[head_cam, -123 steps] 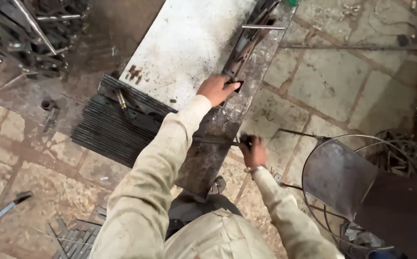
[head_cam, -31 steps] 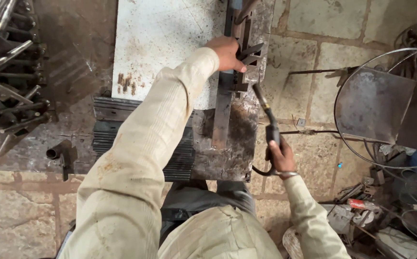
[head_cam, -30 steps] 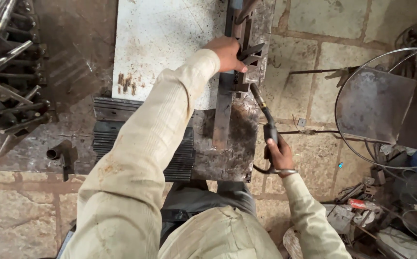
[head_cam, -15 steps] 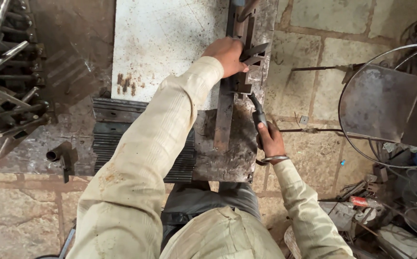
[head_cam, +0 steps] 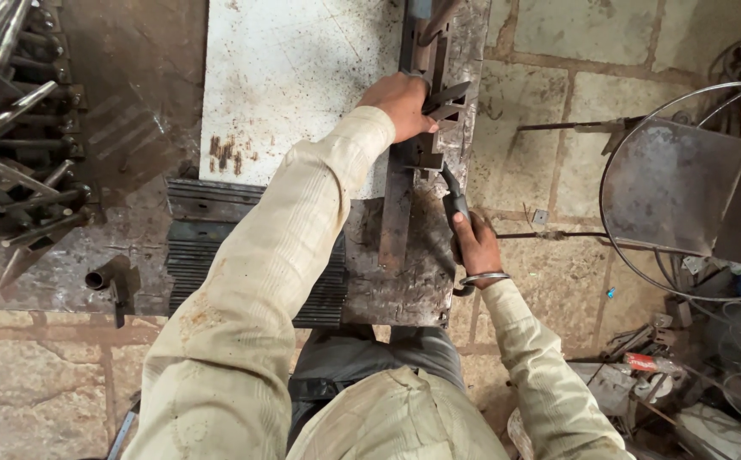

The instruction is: The person is welding small metal brackets and rods onto a larger metal frame using a welding torch.

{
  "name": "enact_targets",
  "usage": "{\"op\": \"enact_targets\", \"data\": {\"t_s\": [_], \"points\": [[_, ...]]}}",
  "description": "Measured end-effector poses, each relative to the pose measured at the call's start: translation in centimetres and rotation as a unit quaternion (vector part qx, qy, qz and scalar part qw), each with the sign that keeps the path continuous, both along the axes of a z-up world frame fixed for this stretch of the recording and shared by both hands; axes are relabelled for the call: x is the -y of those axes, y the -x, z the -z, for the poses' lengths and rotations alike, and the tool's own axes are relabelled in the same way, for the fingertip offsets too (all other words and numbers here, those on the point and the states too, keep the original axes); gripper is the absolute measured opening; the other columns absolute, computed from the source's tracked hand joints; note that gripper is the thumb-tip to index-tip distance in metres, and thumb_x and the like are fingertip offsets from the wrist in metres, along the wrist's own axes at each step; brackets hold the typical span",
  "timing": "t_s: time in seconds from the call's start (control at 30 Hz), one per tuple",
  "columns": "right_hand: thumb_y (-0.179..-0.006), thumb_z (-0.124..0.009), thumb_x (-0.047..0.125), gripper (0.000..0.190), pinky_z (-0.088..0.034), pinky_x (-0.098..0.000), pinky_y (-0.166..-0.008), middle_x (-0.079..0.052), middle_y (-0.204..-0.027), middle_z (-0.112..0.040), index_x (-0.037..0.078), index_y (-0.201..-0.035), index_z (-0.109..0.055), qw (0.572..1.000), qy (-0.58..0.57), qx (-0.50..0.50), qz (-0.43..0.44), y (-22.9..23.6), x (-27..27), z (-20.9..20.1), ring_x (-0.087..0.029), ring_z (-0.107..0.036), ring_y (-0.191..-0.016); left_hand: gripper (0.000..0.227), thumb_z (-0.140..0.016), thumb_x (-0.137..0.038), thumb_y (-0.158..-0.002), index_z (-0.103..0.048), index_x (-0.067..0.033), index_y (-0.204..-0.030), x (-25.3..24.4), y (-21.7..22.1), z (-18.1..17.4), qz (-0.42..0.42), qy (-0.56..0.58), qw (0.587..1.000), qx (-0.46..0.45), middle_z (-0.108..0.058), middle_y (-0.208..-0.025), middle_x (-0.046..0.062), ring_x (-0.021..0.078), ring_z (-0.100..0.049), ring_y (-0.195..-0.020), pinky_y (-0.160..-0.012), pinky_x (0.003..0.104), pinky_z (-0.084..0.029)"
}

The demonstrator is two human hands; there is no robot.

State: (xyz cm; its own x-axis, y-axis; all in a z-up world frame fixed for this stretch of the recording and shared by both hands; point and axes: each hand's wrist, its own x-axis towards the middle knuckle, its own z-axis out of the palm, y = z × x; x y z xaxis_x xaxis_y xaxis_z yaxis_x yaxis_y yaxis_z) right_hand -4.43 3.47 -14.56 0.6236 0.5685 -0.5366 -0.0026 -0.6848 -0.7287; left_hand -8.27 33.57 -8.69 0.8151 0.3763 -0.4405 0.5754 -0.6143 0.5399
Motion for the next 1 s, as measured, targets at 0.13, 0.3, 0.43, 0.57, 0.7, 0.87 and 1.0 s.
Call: {"op": "enact_targets", "data": {"t_s": [0.13,0.3,0.43,0.57,0.7,0.87,1.0], "points": [[-0.103,-0.051,0.049,0.048,-0.040,-0.0345,-0.045,-0.004,-0.056,-0.055,0.003,-0.104,-0.064,1.000,0.019,0.007,-0.014,0.2,-0.1,0.1,-0.015,-0.052,-0.044,0.055,-0.081,-0.047,-0.085,-0.069,-0.0006,-0.112,0.1,0.1,-0.1,-0.003,-0.005,1.000,0.008,-0.072,-0.099,0.019,0.0332,-0.072,-0.092,-0.085,0.044,-0.056],[-0.098,-0.051,0.054,0.048,-0.044,-0.0336,-0.046,-0.003,-0.055,-0.060,0.009,-0.109,-0.065,0.998,0.042,0.051,-0.008,1.0,-0.5,-0.1,-0.015,-0.058,-0.045,0.056,-0.081,-0.047,-0.086,-0.068,0.0006,-0.111,0.0,0.1,-0.1,-0.007,-0.001,1.000,-0.002,-0.072,-0.098,0.019,0.0324,-0.072,-0.091,-0.085,0.044,-0.056],[-0.100,-0.051,0.056,0.053,-0.043,-0.0356,-0.046,-0.005,-0.055,-0.058,0.005,-0.098,-0.063,0.999,0.018,0.035,-0.010,0.4,1.0,3.0,-0.016,-0.056,-0.045,0.046,-0.079,-0.046,-0.086,-0.071,-0.0051,-0.107,-0.1,-0.2,0.7,0.005,0.002,1.000,-0.006,-0.074,-0.097,0.016,0.0309,-0.073,-0.090,-0.085,0.043,-0.057],[-0.106,-0.052,0.061,0.067,-0.044,-0.0328,-0.049,-0.005,-0.055,-0.057,0.000,-0.080,-0.063,0.998,0.049,0.029,-0.018,0.1,1.4,4.0,-0.015,-0.057,-0.047,0.050,-0.083,-0.048,-0.083,-0.073,-0.0029,-0.100,-0.3,-0.1,1.7,0.003,-0.018,0.999,0.042,-0.073,-0.098,0.019,0.0357,-0.072,-0.093,-0.085,0.045,-0.056],[-0.096,-0.052,0.061,0.056,-0.041,-0.0338,-0.043,-0.002,-0.054,-0.056,0.006,-0.084,-0.060,1.000,-0.021,0.022,0.001,1.0,0.0,1.4,-0.015,-0.054,-0.044,0.050,-0.085,-0.045,-0.078,-0.073,-0.0018,-0.099,-0.5,-0.1,3.8,0.007,-0.043,0.994,0.097,-0.073,-0.100,0.021,0.0395,-0.070,-0.094,-0.083,0.048,-0.054],[-0.100,-0.054,0.062,0.062,-0.041,-0.0355,-0.050,-0.004,-0.055,-0.055,0.003,-0.086,-0.068,0.995,0.059,0.080,-0.023,0.2,1.9,5.9,-0.015,-0.056,-0.050,0.048,-0.084,-0.047,-0.079,-0.074,-0.0045,-0.100,-0.5,-0.2,2.4,0.003,-0.019,0.999,0.047,-0.074,-0.099,0.019,0.0373,-0.072,-0.093,-0.085,0.047,-0.055],[-0.100,-0.056,0.059,0.062,-0.046,-0.0367,-0.053,-0.004,-0.058,-0.058,0.000,-0.090,-0.069,0.995,0.067,0.072,-0.002,0.9,0.8,3.7,-0.016,-0.059,-0.053,0.046,-0.085,-0.045,-0.078,-0.075,-0.0060,-0.100,-0.4,-0.1,2.2,0.015,-0.039,0.997,0.070,-0.074,-0.099,0.019,0.0383,-0.071,-0.095,-0.086,0.048,-0.055]]}}
